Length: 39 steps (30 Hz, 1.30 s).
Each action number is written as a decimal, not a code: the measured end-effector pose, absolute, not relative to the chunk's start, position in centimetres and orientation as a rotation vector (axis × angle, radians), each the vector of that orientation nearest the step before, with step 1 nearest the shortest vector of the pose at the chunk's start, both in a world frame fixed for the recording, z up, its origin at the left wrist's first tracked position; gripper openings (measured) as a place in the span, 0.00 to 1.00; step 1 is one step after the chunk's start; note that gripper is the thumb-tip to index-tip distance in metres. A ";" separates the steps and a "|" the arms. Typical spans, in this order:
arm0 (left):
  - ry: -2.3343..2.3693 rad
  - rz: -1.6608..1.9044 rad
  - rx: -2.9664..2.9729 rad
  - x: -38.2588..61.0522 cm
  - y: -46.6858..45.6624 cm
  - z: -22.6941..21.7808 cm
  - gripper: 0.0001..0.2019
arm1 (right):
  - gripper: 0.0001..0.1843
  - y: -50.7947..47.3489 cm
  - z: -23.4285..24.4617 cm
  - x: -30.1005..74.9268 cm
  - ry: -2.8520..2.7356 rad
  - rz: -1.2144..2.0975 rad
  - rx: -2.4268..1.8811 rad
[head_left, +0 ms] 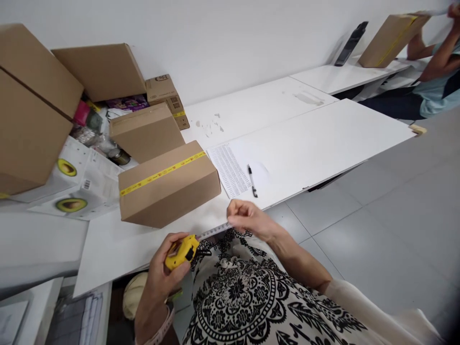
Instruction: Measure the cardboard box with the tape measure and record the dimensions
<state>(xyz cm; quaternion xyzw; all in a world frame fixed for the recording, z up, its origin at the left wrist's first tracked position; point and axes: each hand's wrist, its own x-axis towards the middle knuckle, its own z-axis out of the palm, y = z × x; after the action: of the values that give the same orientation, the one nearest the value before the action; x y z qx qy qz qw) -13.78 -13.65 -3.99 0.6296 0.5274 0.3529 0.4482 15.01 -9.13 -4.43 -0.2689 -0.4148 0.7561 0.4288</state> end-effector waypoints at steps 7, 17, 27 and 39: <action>1.615 1.071 1.376 -19.1 -13.0 -2.8 0.21 | 0.18 -1.4 0.9 20.8 -1.100 1.289 -0.853; 1.598 1.511 1.129 -23.5 -8.4 1.9 0.12 | 0.14 3.7 1.8 15.6 -1.245 1.186 -0.913; 1.485 1.049 1.136 -20.9 -11.2 -7.0 0.41 | 0.36 -2.7 -8.4 15.2 -1.286 1.361 -1.261; 1.357 0.946 1.357 -21.0 -9.2 1.5 0.27 | 0.27 -2.1 -0.3 14.5 -1.398 1.372 -1.162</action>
<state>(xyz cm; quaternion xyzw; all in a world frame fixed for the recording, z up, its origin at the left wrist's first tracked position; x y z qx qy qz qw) -20.95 -9.15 1.49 0.5563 0.5563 0.3879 0.4801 14.46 -2.12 -0.34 -0.4635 -0.5575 0.5469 0.4187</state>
